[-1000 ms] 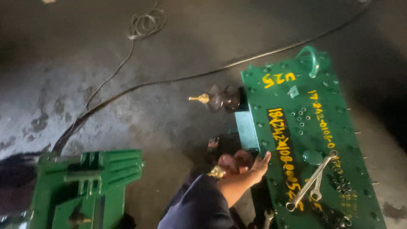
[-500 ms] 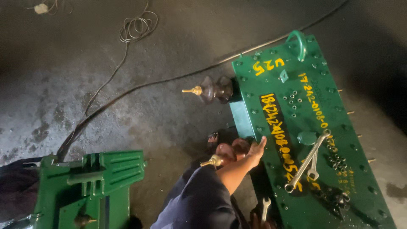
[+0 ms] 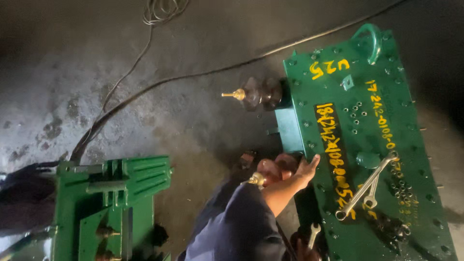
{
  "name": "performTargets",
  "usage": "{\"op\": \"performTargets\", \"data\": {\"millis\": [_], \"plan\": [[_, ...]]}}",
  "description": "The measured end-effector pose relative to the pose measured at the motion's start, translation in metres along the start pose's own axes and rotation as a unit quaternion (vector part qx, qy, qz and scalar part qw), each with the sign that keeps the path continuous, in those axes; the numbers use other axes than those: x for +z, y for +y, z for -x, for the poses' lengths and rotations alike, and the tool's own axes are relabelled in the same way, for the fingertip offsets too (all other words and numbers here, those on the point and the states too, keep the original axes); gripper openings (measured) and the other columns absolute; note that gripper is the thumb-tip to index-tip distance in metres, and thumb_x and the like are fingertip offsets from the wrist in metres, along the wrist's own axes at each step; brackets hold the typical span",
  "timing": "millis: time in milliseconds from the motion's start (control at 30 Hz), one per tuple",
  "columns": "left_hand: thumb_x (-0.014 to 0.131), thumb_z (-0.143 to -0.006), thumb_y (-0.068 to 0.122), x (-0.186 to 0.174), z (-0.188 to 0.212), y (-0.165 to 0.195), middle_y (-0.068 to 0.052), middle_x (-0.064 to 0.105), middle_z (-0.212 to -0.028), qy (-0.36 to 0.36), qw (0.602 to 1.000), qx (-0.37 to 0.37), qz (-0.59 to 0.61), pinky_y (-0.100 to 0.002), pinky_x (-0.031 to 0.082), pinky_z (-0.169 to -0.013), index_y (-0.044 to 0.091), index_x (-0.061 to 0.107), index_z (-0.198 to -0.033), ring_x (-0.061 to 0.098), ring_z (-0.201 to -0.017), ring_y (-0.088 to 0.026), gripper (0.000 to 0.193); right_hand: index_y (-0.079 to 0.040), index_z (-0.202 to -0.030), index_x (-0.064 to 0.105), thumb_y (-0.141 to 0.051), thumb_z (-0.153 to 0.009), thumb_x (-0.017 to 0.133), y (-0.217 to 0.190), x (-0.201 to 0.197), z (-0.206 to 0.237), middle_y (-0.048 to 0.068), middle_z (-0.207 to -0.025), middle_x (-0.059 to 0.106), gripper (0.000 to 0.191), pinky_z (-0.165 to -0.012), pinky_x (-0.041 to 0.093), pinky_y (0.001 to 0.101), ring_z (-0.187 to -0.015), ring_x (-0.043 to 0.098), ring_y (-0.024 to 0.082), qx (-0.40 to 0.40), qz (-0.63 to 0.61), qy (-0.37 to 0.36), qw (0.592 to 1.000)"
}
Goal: The person uses a wrench to tighten bolts on a green metal plate attached to a large machine. They repeatedly reposition the wrench and apply force to secure the fasteners.
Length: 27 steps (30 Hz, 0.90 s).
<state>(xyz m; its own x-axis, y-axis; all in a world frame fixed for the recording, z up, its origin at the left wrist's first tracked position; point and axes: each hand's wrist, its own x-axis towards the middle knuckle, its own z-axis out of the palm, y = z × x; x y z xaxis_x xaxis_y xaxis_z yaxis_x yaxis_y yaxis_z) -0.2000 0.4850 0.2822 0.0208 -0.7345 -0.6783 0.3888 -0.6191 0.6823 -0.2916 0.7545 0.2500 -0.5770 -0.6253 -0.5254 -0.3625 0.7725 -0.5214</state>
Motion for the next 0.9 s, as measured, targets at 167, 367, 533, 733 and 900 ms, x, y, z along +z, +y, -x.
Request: {"op": "performTargets", "data": {"millis": [167,367,533,733,900], "plan": [[0.059,-0.094,0.064,-0.007,-0.009,0.000,-0.014,0.062,-0.135,-0.004,0.996,-0.086,-0.024,-0.042,0.045,-0.101,0.008,0.051,-0.144,0.058,-0.123,-0.028,0.076,0.001,-0.088,0.075,-0.050,-0.105,0.058,-0.003,0.002,-0.003,0.015,-0.067,0.070,0.057,-0.060,0.050,0.0383,-0.059,0.064,0.021,-0.002,0.025,-0.002,1.000],[0.059,-0.094,0.068,-0.014,-0.015,0.005,-0.017,0.066,-0.132,0.005,0.992,-0.107,-0.064,-0.044,0.047,-0.098,0.006,0.056,-0.141,0.061,-0.121,-0.032,0.077,0.002,-0.087,0.074,-0.050,-0.106,0.058,-0.016,-0.006,-0.016,0.015,-0.067,0.070,0.057,-0.060,0.049,0.0382,-0.059,0.063,0.021,-0.014,0.051,-0.001,0.999],[0.061,-0.096,0.065,-0.017,-0.017,0.005,-0.008,0.056,-0.145,-0.023,0.997,-0.057,0.040,-0.041,0.038,-0.107,0.015,0.041,-0.154,0.050,-0.134,-0.024,0.078,0.002,-0.086,0.074,-0.050,-0.106,0.059,-0.026,-0.008,-0.017,0.015,-0.068,0.070,0.058,-0.060,0.049,0.0382,-0.059,0.062,0.021,-0.020,0.058,0.000,0.998],[0.062,-0.094,0.056,-0.021,-0.019,0.008,-0.016,0.058,-0.140,-0.063,0.991,-0.069,0.101,-0.045,0.045,-0.101,0.008,0.045,-0.149,0.053,-0.125,-0.034,0.074,0.003,-0.086,0.073,-0.050,-0.107,0.059,-0.028,0.004,-0.014,0.016,-0.068,0.069,0.059,-0.059,0.048,0.0381,-0.059,0.061,0.021,-0.013,0.057,0.004,0.998],[0.060,-0.098,0.054,-0.019,-0.013,0.020,-0.013,0.056,-0.144,-0.037,0.992,-0.117,0.017,-0.041,0.040,-0.104,0.011,0.045,-0.153,0.051,-0.130,-0.027,0.071,0.004,-0.085,0.072,-0.050,-0.107,0.059,-0.032,0.015,-0.002,0.016,-0.068,0.069,0.060,-0.059,0.047,0.0380,-0.058,0.060,0.021,-0.010,0.057,0.010,0.998]]}}
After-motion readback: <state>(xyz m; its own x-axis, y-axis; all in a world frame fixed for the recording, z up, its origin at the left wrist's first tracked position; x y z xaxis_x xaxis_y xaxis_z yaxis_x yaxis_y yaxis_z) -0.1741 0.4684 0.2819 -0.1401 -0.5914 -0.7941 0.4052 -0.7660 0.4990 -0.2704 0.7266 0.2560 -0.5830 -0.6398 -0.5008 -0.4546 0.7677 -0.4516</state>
